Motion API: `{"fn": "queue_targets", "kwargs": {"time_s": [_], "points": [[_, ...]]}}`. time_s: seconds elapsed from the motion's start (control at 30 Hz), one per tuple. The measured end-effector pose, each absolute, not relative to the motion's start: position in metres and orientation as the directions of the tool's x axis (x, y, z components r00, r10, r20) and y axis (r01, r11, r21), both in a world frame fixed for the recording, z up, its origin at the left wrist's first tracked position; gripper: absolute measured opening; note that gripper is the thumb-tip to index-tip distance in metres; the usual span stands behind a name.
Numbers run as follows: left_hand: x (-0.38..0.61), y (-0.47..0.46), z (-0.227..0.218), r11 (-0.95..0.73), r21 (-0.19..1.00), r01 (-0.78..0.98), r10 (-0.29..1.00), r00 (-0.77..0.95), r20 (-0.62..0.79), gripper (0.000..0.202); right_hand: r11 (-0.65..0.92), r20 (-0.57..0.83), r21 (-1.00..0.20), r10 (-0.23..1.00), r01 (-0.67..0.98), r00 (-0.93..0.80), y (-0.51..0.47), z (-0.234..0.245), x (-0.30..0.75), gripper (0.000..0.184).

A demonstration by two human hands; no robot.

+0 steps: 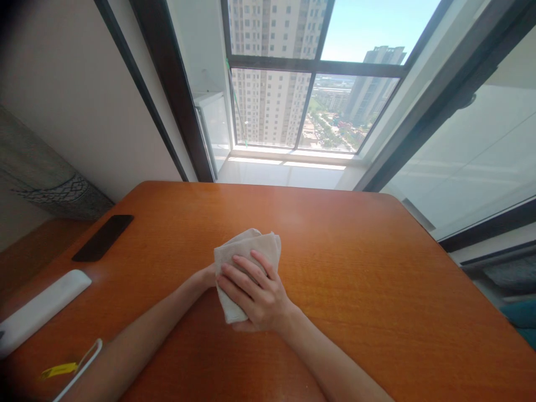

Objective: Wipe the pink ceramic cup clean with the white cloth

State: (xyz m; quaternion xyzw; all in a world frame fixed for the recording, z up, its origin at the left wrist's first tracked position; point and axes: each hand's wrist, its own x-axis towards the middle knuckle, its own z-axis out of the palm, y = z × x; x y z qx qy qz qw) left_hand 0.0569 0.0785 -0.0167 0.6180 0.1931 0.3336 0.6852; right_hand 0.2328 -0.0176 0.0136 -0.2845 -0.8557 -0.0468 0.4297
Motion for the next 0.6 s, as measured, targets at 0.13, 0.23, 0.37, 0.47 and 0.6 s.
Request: {"fn": "queue_targets", "kwargs": {"time_s": [0.13, 0.23, 0.37, 0.47, 0.6], "points": [[0.057, 0.081, -0.011, 0.011, 0.967, -0.255, 0.608, 0.769, 0.196, 0.096, 0.615, 0.698, -0.623, 0.716, 0.484, -0.011, -0.006, 0.006, 0.234, 0.055], [0.057, 0.083, -0.005, 0.012, 0.958, -0.285, 0.575, 0.786, 0.227, 0.101, 0.36, 0.447, -0.883, 0.842, 0.302, 0.302, 0.002, 0.001, 0.232, 0.06], [0.056, 0.082, -0.005, 0.006, 0.964, -0.267, 0.587, 0.781, 0.213, 0.096, 0.486, 0.585, -0.78, 0.791, 0.395, 0.181, -0.004, 0.007, 0.231, 0.048], [0.054, 0.079, -0.01, -0.009, 0.979, -0.201, 0.615, 0.771, 0.164, 0.08, 0.755, 0.798, -0.366, 0.556, 0.545, -0.234, -0.013, 0.014, 0.232, 0.052], [0.052, 0.074, -0.016, 0.002, 0.988, -0.157, 0.653, 0.748, 0.117, 0.06, 0.813, 0.75, -0.117, 0.449, 0.57, -0.486, -0.019, 0.018, 0.232, 0.065]]}}
